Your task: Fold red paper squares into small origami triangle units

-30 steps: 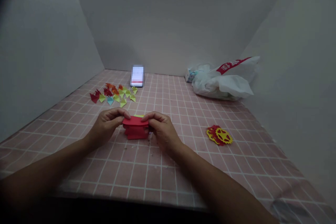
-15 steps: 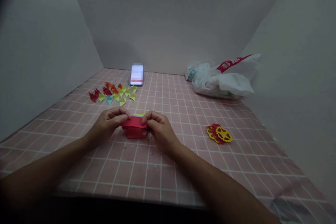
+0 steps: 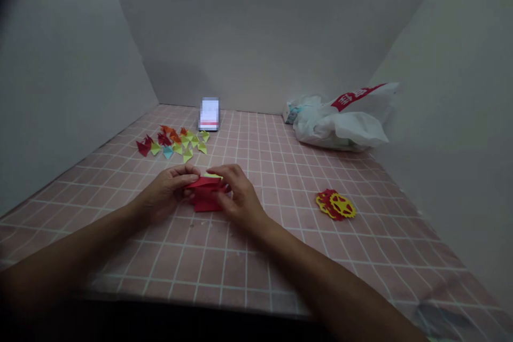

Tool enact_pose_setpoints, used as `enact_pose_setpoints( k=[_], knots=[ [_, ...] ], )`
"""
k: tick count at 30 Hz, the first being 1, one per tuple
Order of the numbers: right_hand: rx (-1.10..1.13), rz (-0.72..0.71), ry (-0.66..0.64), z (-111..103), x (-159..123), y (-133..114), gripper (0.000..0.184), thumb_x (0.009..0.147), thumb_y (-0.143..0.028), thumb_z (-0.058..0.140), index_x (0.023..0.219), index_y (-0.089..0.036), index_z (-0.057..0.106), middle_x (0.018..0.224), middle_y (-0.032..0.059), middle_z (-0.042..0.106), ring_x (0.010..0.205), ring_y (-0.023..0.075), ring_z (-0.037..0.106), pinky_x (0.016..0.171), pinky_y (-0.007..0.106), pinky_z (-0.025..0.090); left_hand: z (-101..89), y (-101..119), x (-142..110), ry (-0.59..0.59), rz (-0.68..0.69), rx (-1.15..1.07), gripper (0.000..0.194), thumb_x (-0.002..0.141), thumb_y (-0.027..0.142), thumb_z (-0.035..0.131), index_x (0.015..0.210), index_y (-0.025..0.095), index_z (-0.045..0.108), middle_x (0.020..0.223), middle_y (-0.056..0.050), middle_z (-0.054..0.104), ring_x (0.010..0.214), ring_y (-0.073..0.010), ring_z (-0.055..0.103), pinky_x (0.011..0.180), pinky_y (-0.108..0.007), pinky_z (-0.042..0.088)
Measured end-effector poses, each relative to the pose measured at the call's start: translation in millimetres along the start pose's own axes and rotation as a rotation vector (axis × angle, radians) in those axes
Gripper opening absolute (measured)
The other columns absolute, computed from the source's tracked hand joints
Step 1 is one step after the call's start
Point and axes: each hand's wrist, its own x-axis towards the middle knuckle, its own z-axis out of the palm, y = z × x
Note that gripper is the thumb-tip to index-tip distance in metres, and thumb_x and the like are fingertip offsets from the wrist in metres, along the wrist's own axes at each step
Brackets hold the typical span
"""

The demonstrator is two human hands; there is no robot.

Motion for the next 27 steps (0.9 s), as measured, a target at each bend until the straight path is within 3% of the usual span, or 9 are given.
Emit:
enact_pose_setpoints(
  k=[2, 5, 8, 10, 12, 14, 20, 27],
  knots=[
    [-0.080, -0.069, 0.018, -1.3, -0.3, -0.4, 0.029, 0.085, -0.010, 0.056, 0.105, -0.024, 0.070, 0.103, 0.0058, 0.064, 0.095, 0.0183, 0.062, 0.081, 0.034, 0.051, -0.6, -1.7, -0.1, -0.047, -0.045, 0.018, 0.019, 0.067, 0.025, 0.079, 0.077, 0.017, 0.066, 0.060, 0.004, 0.056, 0.047, -0.0067, 0.047, 0.047, -0.018, 0.041],
    [-0.110, -0.060, 0.041, -2.6, -0.6, -1.5, 0.016, 0.091, -0.017, 0.058, 0.092, -0.024, 0.072, 0.087, 0.0038, 0.068, 0.083, 0.0173, 0.064, 0.076, 0.032, 0.050, -0.3, -4.4, -1.5, -0.111, -0.040, 0.118, 0.020, 0.072, 0.033, 0.078, 0.077, 0.018, 0.066, 0.060, 0.003, 0.056, 0.047, -0.0080, 0.048, 0.049, -0.020, 0.044],
    [-0.134, -0.030, 0.069, -2.6, -0.9, -1.7, 0.014, 0.091, -0.019, 0.058, 0.086, -0.022, 0.071, 0.080, 0.0030, 0.068, 0.077, 0.0171, 0.063, 0.071, 0.031, 0.048, 0.0, -3.5, -3.5, -0.093, 0.108, 0.254, 0.035, 0.086, 0.051, 0.062, 0.081, 0.018, 0.068, 0.066, -0.001, 0.061, 0.055, -0.0127, 0.056, 0.053, -0.024, 0.046],
    [-0.120, 0.001, 0.090, -2.1, -1.0, -1.3, 0.014, 0.092, -0.020, 0.058, 0.084, -0.021, 0.070, 0.077, 0.0026, 0.068, 0.074, 0.0167, 0.062, 0.069, 0.031, 0.047, -0.6, -1.1, -4.5, -0.075, 0.268, 0.388, 0.038, 0.090, 0.053, 0.056, 0.085, 0.018, 0.071, 0.077, -0.004, 0.065, 0.066, -0.0157, 0.060, 0.059, -0.026, 0.048],
    [-0.079, 0.044, 0.102, -1.5, -1.1, -1.0, 0.014, 0.091, -0.022, 0.059, 0.084, -0.021, 0.070, 0.078, 0.0026, 0.068, 0.073, 0.0165, 0.062, 0.068, 0.031, 0.047, -1.4, 1.1, -5.2, -0.056, 0.425, 0.514, 0.027, 0.085, 0.045, 0.066, 0.088, 0.019, 0.073, 0.084, -0.004, 0.066, 0.075, -0.0165, 0.061, 0.064, -0.026, 0.048],
    [-0.038, 0.088, 0.106, -1.0, -1.3, -1.2, 0.013, 0.091, -0.023, 0.059, 0.083, -0.021, 0.070, 0.079, 0.0025, 0.069, 0.073, 0.0163, 0.062, 0.068, 0.030, 0.047, -1.5, 2.0, -5.9, -0.047, 0.497, 0.583, 0.019, 0.078, 0.035, 0.075, 0.089, 0.020, 0.073, 0.084, -0.002, 0.067, 0.075, -0.0152, 0.060, 0.064, -0.024, 0.047],
    [0.029, 0.165, 0.081, 0.5, -2.8, -0.7, 0.014, 0.090, -0.027, 0.060, 0.084, -0.020, 0.071, 0.079, 0.0030, 0.069, 0.074, 0.0160, 0.062, 0.067, 0.030, 0.046, 2.3, 0.9, -8.3, -0.027, 0.466, 0.596, 0.014, 0.080, 0.030, 0.070, 0.075, 0.017, 0.069, 0.066, 0.001, 0.061, 0.056, -0.0114, 0.053, 0.054, -0.023, 0.043],
    [0.101, 0.225, 0.064, 2.7, -4.2, 2.9, 0.016, 0.090, -0.030, 0.061, 0.087, -0.019, 0.072, 0.082, 0.0043, 0.069, 0.076, 0.0161, 0.061, 0.067, 0.029, 0.047, 3.0, 2.5, -9.4, -0.016, 0.464, 0.625, 0.015, 0.080, 0.030, 0.068, 0.077, 0.016, 0.068, 0.064, 0.002, 0.060, 0.056, -0.0107, 0.053, 0.054, -0.022, 0.043]
  ],
)
